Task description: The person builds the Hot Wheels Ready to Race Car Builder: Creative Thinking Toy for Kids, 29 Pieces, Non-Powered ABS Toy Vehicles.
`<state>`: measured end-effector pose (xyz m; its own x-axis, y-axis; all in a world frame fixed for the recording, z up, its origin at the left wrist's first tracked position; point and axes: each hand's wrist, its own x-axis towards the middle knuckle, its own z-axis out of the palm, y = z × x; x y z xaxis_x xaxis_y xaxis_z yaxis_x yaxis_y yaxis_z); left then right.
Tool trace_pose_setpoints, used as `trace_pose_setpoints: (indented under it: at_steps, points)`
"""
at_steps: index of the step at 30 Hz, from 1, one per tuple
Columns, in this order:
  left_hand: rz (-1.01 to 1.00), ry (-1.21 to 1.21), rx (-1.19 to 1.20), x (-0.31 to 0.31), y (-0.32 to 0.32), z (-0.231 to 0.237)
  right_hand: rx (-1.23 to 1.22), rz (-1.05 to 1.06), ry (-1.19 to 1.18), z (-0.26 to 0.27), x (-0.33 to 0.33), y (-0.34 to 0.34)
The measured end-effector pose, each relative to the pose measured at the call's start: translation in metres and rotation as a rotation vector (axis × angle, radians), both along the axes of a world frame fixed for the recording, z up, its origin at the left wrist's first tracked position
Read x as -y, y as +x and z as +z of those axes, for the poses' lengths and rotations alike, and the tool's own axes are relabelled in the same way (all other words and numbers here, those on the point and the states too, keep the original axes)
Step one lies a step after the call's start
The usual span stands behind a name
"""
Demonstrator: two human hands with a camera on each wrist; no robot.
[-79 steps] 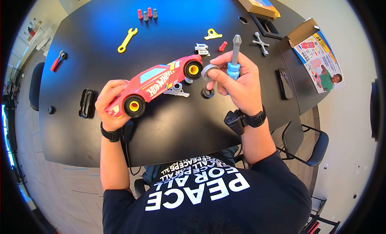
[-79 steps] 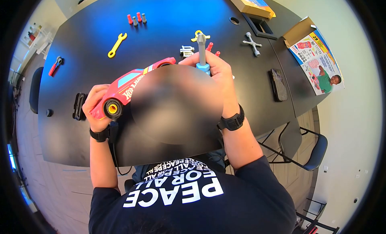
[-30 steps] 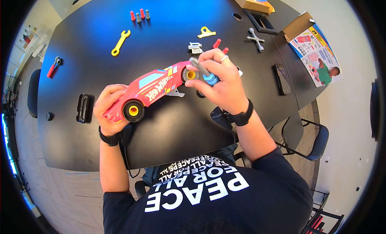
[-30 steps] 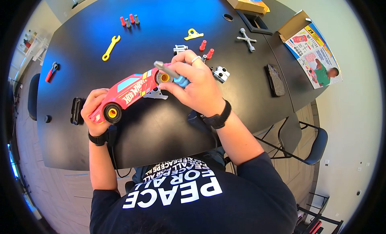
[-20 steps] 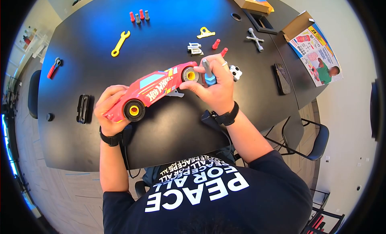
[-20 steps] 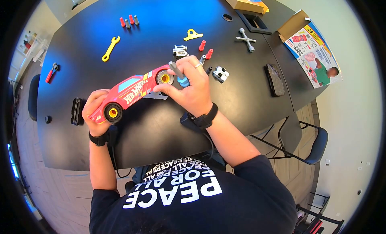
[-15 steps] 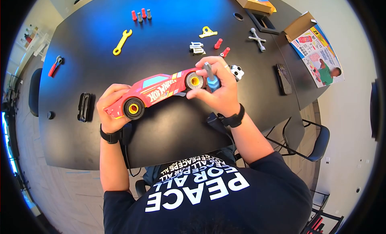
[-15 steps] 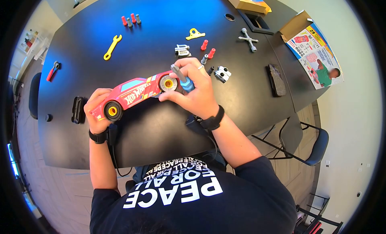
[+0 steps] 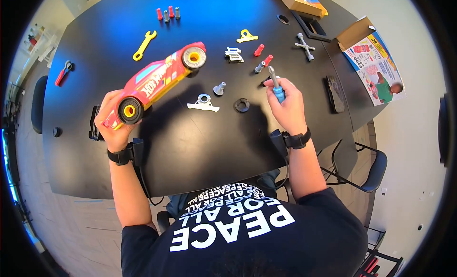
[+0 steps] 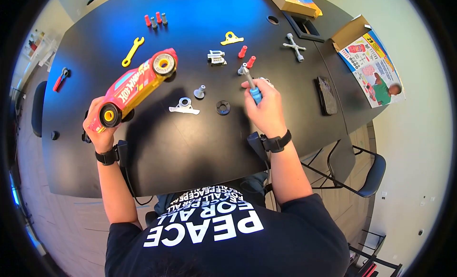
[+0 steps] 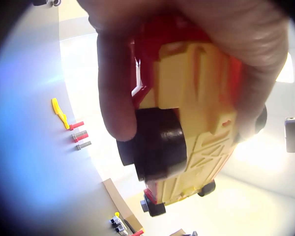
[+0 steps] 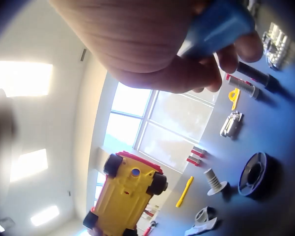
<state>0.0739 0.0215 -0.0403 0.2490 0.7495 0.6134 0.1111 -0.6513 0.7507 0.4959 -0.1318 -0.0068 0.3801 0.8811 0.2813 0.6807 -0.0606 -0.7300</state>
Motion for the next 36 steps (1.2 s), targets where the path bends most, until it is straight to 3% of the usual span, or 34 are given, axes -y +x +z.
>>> trace_pose_setpoints:
  at_steps: [4,9,12,15,17,22,25,28,36]
  points:
    - [0.024,0.012,0.014,0.000,0.004,0.002,0.208,0.068,0.091,0.006,-0.024,0.001]
    - [0.049,0.047,-0.029,0.003,0.007,0.006,0.128,0.385,-0.021,-0.007,-0.040,-0.022]
    - [0.018,0.039,-0.035,0.004,0.009,0.010,0.138,0.442,0.022,-0.014,-0.039,-0.035]
    - [0.007,0.031,-0.043,0.005,0.010,0.010,0.217,0.316,-0.080,-0.006,-0.038,-0.037]
    - [-0.011,0.037,-0.030,0.006,0.011,0.008,0.331,0.057,-0.152,-0.006,-0.041,-0.034]
    - [-0.054,0.081,-0.048,0.004,0.011,0.008,0.393,0.067,-0.287,-0.003,-0.034,-0.042]
    - [-0.053,0.079,-0.052,0.006,0.012,0.007,0.509,0.067,-0.226,-0.013,-0.037,-0.039]
    - [-0.072,0.071,-0.028,0.006,0.013,0.005,0.423,0.059,-0.377,-0.008,-0.044,-0.037]
    - [-0.098,0.088,-0.049,0.006,0.015,0.007,0.477,-0.005,-0.414,-0.038,-0.070,-0.022]
